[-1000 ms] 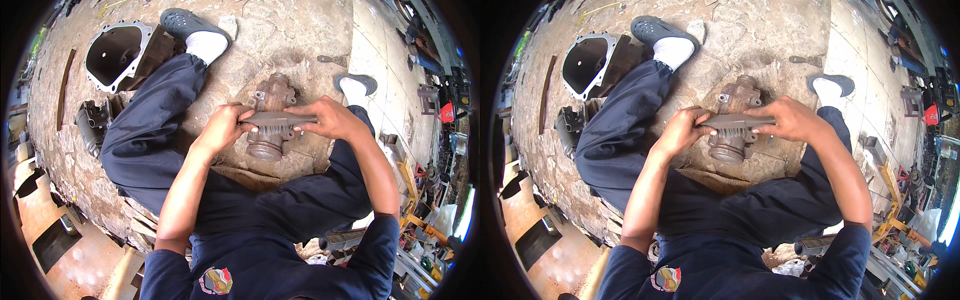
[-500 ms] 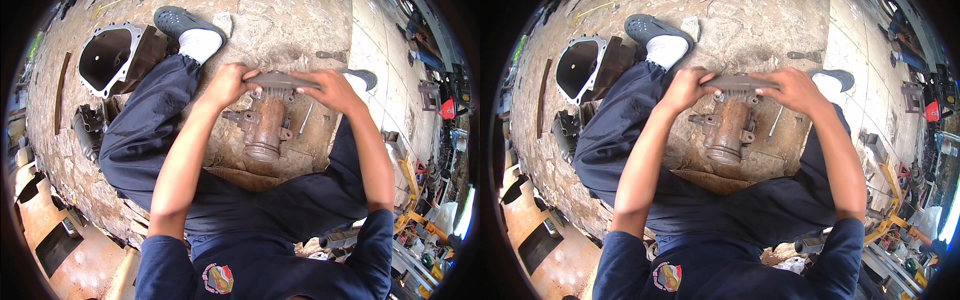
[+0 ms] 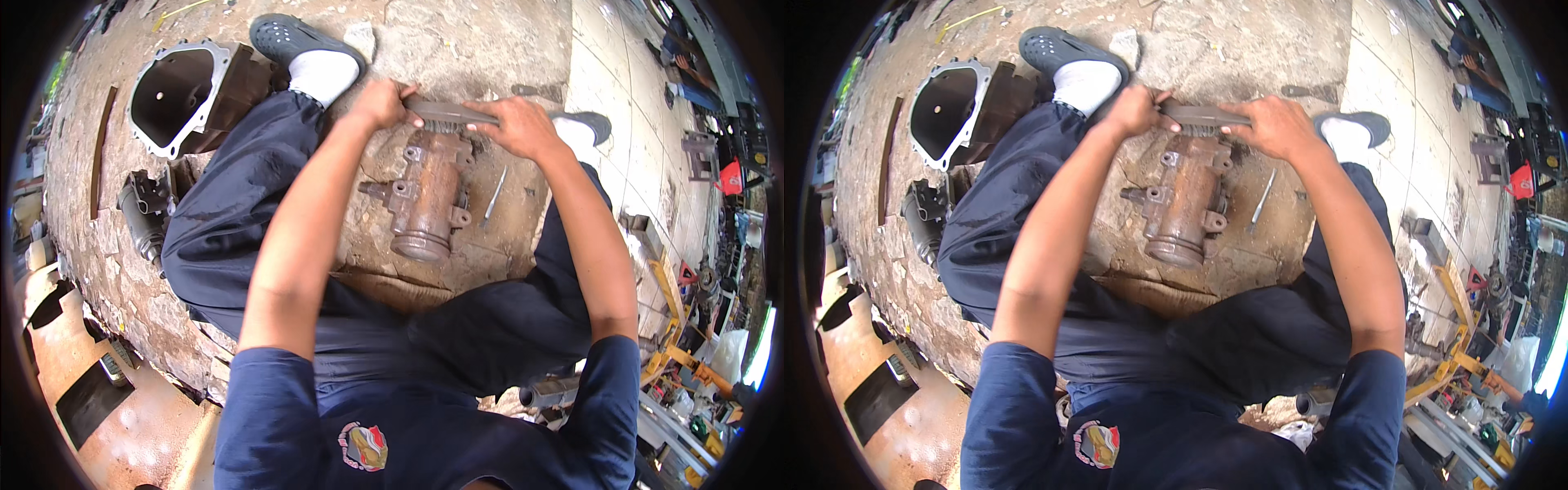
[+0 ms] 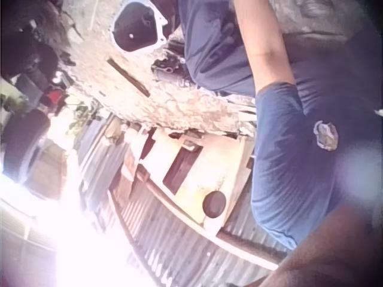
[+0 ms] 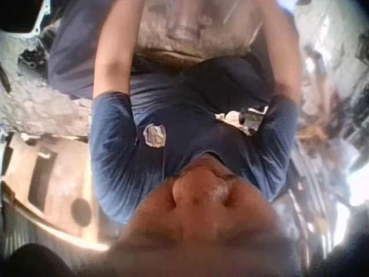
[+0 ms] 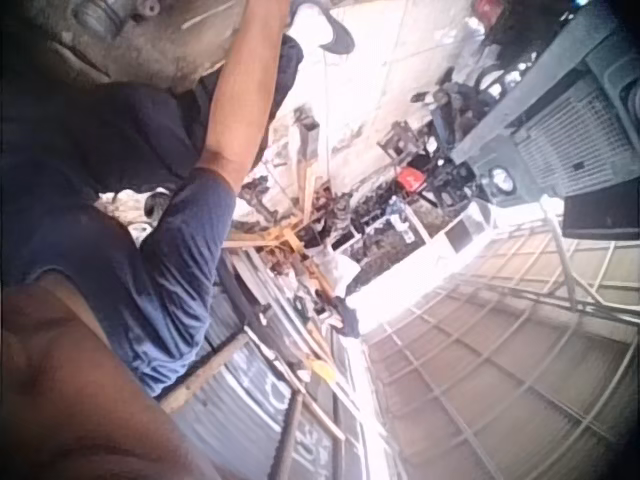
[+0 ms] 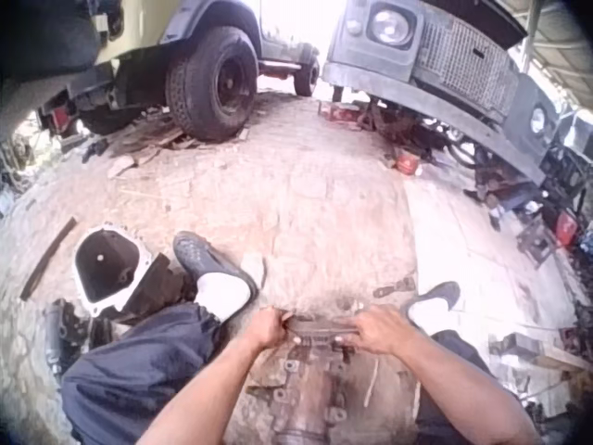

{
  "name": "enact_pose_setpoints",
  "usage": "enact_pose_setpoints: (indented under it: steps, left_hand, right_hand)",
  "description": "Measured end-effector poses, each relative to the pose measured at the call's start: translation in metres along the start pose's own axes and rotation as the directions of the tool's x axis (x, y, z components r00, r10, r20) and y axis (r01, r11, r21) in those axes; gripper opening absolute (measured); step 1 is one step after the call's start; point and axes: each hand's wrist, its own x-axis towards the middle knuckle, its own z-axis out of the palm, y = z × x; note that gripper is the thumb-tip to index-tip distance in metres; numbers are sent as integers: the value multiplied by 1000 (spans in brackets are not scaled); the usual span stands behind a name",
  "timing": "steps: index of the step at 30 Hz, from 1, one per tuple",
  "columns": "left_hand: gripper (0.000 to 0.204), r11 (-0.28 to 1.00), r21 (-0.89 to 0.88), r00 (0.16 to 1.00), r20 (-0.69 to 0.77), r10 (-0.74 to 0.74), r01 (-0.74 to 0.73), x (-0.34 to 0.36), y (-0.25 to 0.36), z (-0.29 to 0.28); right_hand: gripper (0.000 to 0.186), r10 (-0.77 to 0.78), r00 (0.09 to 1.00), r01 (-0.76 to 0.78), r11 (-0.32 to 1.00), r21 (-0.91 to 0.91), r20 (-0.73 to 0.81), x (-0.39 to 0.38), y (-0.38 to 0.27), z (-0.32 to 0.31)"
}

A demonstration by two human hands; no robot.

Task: The person sits on the floor and scrubs a rusty metal part with a wire brush and a flat metal file. They rotate the part to clean different sides and wipe away debris with their hands.

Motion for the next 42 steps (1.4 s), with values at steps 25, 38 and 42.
enact_pose_setpoints:
  steps: [25, 38, 42]
  left_hand:
    - [59, 969, -129, 969, 106, 223, -209, -65, -14, -26]
    - [51, 971, 65, 973, -5, 231, -230, -4, -38, -1]
    - [49, 915, 4, 914, 57, 402, -403, -60, -54, -10]
  right_hand:
    - [51, -25, 984, -10, 982, 189, 178, -27, -23, -21]
    - [49, 29, 999, -28, 999, -35, 43, 10, -51, 10]
    - [55, -66, 997, 62, 993, 100, 39, -56, -81, 4]
